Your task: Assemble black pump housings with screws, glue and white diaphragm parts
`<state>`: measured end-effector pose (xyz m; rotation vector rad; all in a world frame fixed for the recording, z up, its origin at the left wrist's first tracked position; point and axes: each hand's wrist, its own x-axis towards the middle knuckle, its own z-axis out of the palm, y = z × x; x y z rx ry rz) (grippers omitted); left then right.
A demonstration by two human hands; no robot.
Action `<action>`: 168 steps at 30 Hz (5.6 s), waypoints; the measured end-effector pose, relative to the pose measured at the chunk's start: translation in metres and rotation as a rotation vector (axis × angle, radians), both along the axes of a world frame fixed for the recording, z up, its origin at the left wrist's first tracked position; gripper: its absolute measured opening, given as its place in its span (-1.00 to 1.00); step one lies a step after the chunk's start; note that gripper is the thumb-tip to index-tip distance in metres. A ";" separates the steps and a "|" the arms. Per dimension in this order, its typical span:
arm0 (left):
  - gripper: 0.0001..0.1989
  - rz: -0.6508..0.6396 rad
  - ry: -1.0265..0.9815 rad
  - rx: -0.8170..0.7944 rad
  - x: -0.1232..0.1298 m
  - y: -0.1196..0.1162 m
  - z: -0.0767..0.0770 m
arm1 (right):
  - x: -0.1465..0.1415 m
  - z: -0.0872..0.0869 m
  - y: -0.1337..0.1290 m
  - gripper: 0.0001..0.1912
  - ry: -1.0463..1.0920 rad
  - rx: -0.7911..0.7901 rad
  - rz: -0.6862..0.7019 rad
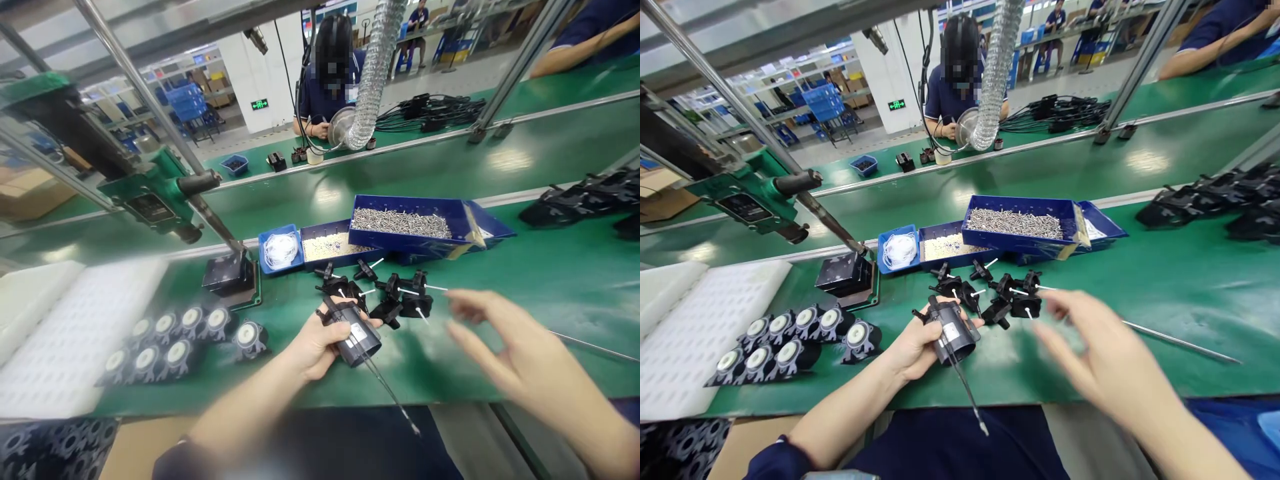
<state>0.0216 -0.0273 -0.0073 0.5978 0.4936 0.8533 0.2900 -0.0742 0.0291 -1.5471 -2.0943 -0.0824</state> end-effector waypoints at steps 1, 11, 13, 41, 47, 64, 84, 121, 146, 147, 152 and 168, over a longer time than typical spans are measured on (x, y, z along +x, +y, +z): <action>-0.48 0.019 0.019 -0.005 0.003 -0.002 -0.001 | -0.020 0.009 -0.011 -0.66 0.089 -0.066 0.114; -0.42 0.127 0.127 -0.092 0.010 -0.008 -0.003 | -0.080 0.009 -0.030 -0.67 0.034 0.112 0.225; -0.39 0.085 0.084 -0.200 0.007 -0.007 -0.002 | -0.065 0.018 -0.031 -0.62 0.047 0.054 0.161; -0.32 -0.193 -0.122 -0.259 0.006 -0.039 0.042 | -0.038 -0.015 -0.007 -0.66 0.531 -0.415 0.114; -0.08 -0.314 0.003 -0.588 0.013 -0.020 0.026 | -0.038 -0.007 -0.008 -0.63 0.509 -0.543 0.140; -0.15 -0.261 0.108 -0.598 0.012 -0.015 0.023 | -0.051 0.026 0.014 -0.75 0.173 -0.141 0.404; -0.26 -0.155 0.224 -0.441 0.011 -0.018 0.021 | -0.057 0.031 0.017 -0.70 0.076 -0.087 0.369; -0.45 0.242 0.522 0.165 -0.003 -0.028 0.001 | -0.109 -0.014 -0.032 -0.81 0.121 0.132 0.165; -0.42 0.307 1.125 1.187 -0.021 0.010 0.011 | -0.146 -0.108 -0.001 -0.85 0.585 0.202 0.134; -0.42 0.292 1.130 1.190 -0.020 0.010 0.009 | -0.147 -0.111 -0.001 -0.85 0.594 0.187 0.138; -0.43 0.255 1.087 1.137 -0.020 0.010 0.008 | -0.145 -0.118 -0.004 -0.86 0.611 0.135 0.157; -0.50 0.258 1.145 1.292 -0.023 0.012 0.007 | -0.138 -0.116 -0.003 -0.91 0.487 0.187 0.198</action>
